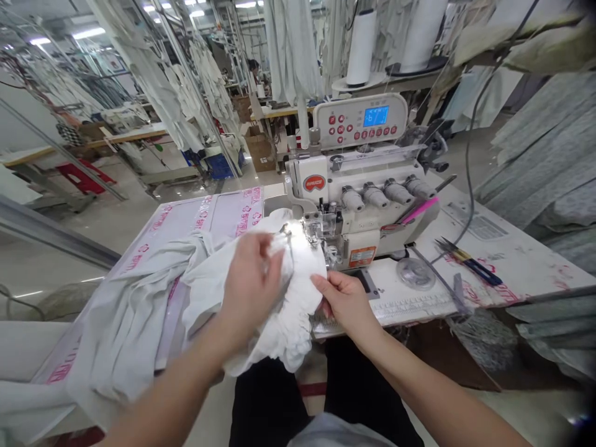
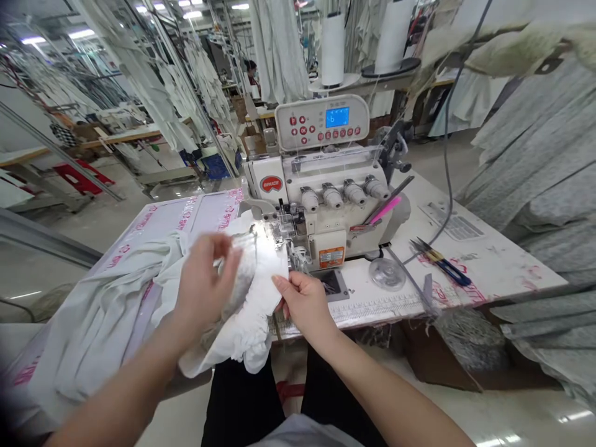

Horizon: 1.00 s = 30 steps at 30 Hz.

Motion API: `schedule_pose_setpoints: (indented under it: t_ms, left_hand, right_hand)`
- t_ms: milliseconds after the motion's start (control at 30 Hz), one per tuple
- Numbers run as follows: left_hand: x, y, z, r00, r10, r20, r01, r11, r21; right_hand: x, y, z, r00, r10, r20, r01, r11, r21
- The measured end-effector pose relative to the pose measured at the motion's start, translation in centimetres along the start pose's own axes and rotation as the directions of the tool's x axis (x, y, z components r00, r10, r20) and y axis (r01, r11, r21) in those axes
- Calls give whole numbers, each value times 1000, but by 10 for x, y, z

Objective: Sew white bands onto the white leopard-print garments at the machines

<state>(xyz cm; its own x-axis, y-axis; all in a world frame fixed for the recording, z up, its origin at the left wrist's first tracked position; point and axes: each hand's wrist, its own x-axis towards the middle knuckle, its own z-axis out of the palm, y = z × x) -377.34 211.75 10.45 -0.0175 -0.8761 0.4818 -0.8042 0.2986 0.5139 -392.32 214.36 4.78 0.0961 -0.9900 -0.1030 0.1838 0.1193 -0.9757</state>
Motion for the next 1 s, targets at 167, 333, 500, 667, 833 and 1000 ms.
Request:
schedule_pose_setpoints:
  t_ms: [167, 333, 500, 667, 833, 1000]
  left_hand:
    - [-83, 3, -14, 874, -210, 437, 280, 955, -101]
    - [-87, 0, -16, 698, -26, 715, 399, 844, -359]
    - [-136, 11, -51, 380, 193, 905, 403, 846, -349]
    - [-189, 23, -78, 284, 236, 929, 388, 858, -336]
    - [-190, 9, -79, 232, 276, 933, 527, 770, -359]
    - [-157, -3, -26, 558, 49, 828, 763, 363, -535]
  right_hand:
    - [0, 3, -2, 999, -53, -9, 53, 998, -19]
    - [1, 5, -3, 999, -45, -12, 46, 999, 13]
    - [-62, 10, 2, 983, 128, 134, -127, 992, -15]
    - [-146, 18, 12, 834, 342, 432, -308, 940, -149]
    - [-152, 20, 13, 815, 296, 498, -254, 955, -153]
    - [-150, 23, 12, 877, 197, 439, -159, 980, -121]
